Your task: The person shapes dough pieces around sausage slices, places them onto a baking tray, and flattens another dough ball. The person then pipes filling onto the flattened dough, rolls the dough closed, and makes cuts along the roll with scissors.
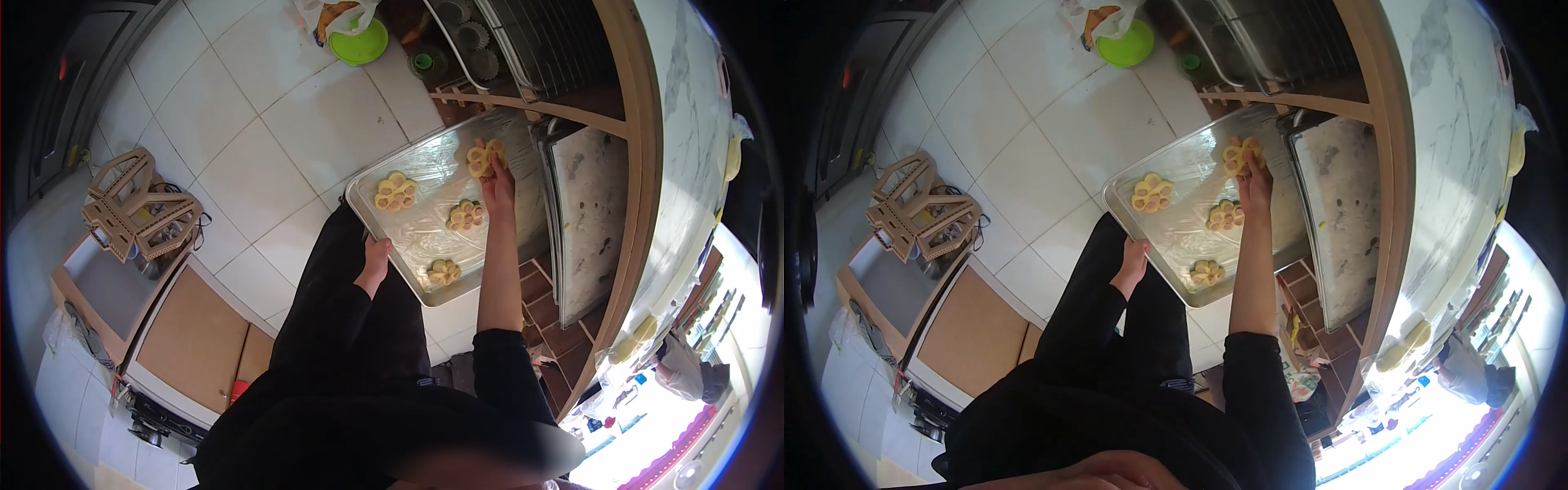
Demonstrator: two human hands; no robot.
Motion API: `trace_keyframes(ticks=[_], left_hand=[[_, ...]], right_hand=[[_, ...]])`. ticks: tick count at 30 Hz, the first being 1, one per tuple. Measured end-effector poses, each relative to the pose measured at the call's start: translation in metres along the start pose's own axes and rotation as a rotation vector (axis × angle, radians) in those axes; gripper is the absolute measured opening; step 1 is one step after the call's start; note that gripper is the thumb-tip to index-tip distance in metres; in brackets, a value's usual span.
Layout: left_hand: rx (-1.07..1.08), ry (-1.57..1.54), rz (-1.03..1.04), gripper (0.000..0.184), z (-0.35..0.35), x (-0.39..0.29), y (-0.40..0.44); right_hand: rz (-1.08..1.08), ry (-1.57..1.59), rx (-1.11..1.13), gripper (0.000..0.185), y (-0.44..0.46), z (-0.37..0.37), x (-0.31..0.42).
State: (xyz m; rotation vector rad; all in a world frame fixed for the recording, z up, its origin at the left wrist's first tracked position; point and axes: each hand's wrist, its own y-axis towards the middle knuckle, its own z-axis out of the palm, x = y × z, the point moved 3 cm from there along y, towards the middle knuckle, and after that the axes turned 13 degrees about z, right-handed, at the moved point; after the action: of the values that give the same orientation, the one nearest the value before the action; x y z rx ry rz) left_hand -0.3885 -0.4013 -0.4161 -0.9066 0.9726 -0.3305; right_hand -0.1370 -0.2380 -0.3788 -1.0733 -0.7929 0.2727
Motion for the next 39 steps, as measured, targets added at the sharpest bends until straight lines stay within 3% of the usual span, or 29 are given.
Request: trace_keyframes(ticks=[6, 9, 12, 15, 18, 24, 27, 36, 39], left_hand=[[-0.003, -0.015, -0.028, 0.036, 0.003, -0.004, 0.0], [-0.01, -0.029, -0.029, 0.034, 0.004, -0.003, -0.001], [-0.008, -0.011, -0.037, 0.031, 0.002, -0.002, 0.0], [-0.009, 0.0, -0.042, 0.027, 0.001, 0.0, 0.0], [-0.014, 0.001, -0.055, 0.026, 0.0, -0.001, -0.001], [-0.022, 0.019, -0.042, 0.027, 0.004, -0.004, -0.003], [-0.01, 0.029, -0.041, 0.03, 0.003, -0.006, -0.003], [-0.041, -0.006, -0.056, 0.02, 0.004, -0.008, -0.005], [-0.038, 0.022, -0.054, 0.028, 0.002, -0.004, -0.004]], right_hand=[[-0.036, -0.156, -0.025, 0.046, 0.0, 0.022, 0.009], [-0.075, -0.4, -0.119, 0.047, 0.004, 0.021, 0.007], [-0.186, -0.529, -0.281, 0.047, 0.013, 0.014, 0.004], [-0.308, -1.017, -0.636, 0.047, 0.011, 0.012, 0.011], [-0.987, -1.211, -0.731, 0.039, -0.014, 0.034, 0.016], [-0.641, -1.62, -0.565, 0.027, -0.01, 0.072, 0.034], [-0.781, -1.647, -0.259, 0.027, 0.02, 0.048, 0.038], [-0.456, -1.412, 0.164, 0.024, 0.032, 0.035, 0.057], [-0.626, -1.447, 0.155, 0.029, 0.023, 0.037, 0.062]])
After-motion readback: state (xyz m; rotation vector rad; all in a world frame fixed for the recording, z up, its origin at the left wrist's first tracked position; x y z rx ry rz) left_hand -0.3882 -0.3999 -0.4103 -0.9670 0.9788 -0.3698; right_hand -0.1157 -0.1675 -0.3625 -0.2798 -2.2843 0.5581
